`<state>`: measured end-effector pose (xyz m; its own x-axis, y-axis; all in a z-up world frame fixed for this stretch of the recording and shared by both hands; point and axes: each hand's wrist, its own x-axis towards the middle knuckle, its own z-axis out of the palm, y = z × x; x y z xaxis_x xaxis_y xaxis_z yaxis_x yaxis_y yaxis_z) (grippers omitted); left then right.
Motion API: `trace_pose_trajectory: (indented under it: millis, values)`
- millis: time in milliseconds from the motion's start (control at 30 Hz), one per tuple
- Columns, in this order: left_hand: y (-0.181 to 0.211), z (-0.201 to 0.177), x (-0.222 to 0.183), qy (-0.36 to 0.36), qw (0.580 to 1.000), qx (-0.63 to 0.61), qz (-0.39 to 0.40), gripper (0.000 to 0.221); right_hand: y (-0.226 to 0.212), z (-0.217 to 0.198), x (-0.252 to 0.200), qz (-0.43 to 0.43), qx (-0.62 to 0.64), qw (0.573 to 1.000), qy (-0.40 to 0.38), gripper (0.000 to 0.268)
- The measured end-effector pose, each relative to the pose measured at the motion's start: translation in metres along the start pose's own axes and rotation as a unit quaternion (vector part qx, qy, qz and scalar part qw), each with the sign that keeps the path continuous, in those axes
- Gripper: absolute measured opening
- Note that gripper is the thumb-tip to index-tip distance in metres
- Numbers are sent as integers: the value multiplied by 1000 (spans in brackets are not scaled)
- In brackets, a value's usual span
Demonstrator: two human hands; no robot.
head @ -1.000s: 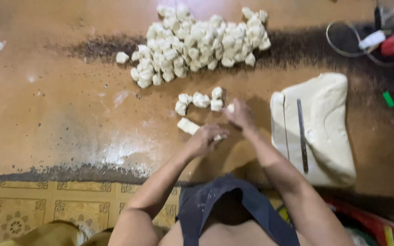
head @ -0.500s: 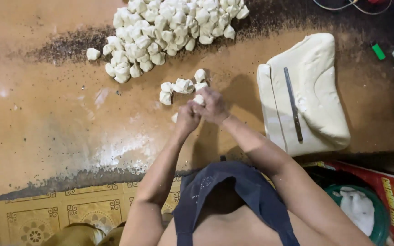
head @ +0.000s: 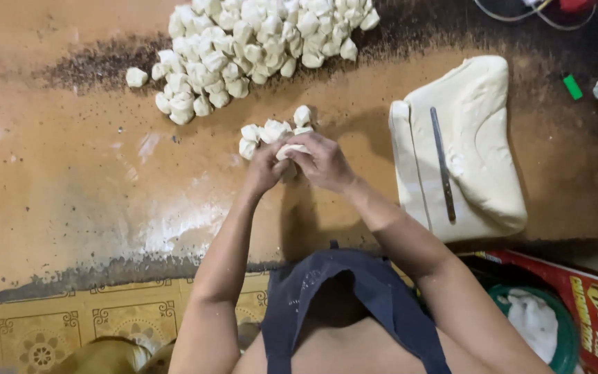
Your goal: The person is portioning a large mass of dough into small, uniform balls by rapidly tearing them from a long strip and piling them up on a floured table.
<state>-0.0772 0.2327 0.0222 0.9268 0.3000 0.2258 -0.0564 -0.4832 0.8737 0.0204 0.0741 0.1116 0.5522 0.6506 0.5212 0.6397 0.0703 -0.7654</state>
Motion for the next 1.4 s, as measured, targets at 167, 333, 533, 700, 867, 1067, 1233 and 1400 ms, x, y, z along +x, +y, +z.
trace_pose_trajectory:
  millis: [167, 333, 533, 700, 867, 1067, 1233, 1400]
  values:
    - [20, 34, -14, -61, 982, 152, -90, 18, 90, 19, -36, 14, -108, 994, 13, 30]
    - [43, 27, -21, -100, 983, 142, 59, 17, 103, 4, -43, 136, -165, 974, -67, 36]
    - [80, 5, -18, -24, 994, -19, -109, 72, 47, 21, -23, 171, 39, 984, 36, 32]
    - [76, 23, -27, -33, 996, 49, 73, 27, 94, 4, -30, 64, -177, 982, -5, 36]
    - [73, -8, -6, -18, 992, -11, 122, 38, 56, -28, -2, 136, -188, 967, -104, 78]
    - [87, -28, 3, -90, 995, 38, 32, 89, 5, -3, -15, -64, -38, 995, -63, 19]
    - [-41, 45, -11, -26, 990, -135, 1, 46, 40, 6, -17, -78, -61, 995, -6, 38]
    - [26, 62, -43, -98, 988, 44, 113, 28, 153, 9, -69, 29, -290, 956, -41, 31]
